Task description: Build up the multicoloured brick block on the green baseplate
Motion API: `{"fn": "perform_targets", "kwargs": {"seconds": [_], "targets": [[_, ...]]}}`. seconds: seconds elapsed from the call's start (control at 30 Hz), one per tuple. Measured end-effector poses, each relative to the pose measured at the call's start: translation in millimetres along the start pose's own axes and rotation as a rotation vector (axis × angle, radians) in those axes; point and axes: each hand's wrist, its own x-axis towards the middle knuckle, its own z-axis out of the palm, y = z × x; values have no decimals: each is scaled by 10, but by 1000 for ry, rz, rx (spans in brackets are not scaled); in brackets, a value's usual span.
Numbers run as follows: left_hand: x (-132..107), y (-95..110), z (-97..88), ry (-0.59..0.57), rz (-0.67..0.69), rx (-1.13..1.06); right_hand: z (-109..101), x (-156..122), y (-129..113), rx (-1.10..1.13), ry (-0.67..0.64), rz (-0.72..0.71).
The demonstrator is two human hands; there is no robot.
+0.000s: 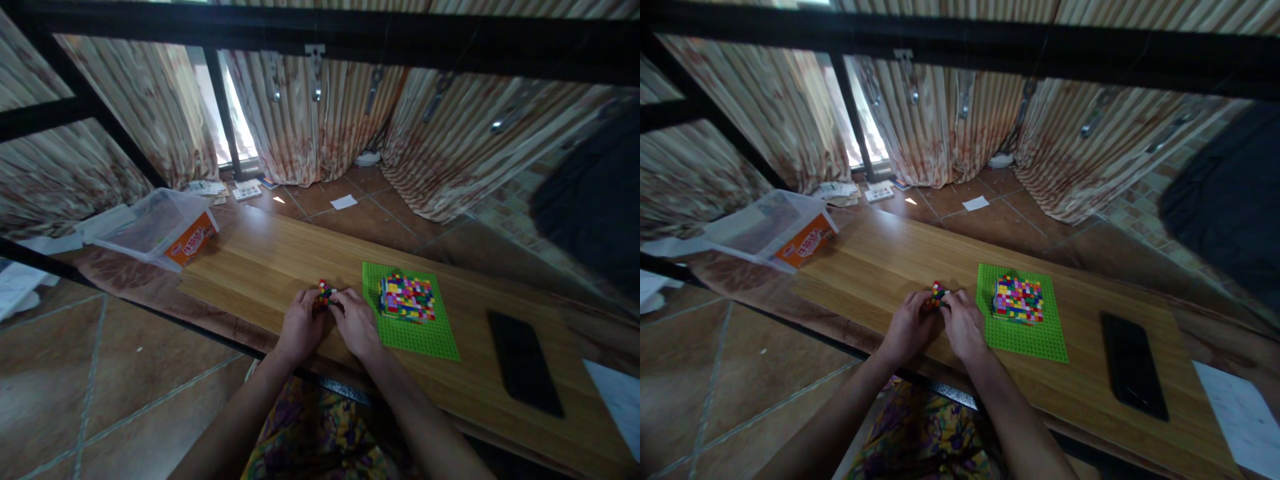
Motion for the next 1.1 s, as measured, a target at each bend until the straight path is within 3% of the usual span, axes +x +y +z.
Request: {"fn": "perform_targets", "kwargs": {"seconds": [0.27,0.47,0.57,0.77,0.93,1.1], "targets": [[-16,22,-13,17,14,-60,13,-16,25,29,80,-1],[-27,185,-114,-4,14,-302,-253,-65,-90,322,9,-9],[-57,299,-136,-66,-92,-520,-381,-148,-181,453,11,28],[-136,553,-118,-122,-451,-1011,-431,-355,-351,900,150,282],[-207,684,-96,-168,-489,-1077,-521,-450,-396,1037,261,407],[-297,741,-19,-214,-505,-1118,-633,-584,-324,1033,238,428]]}}
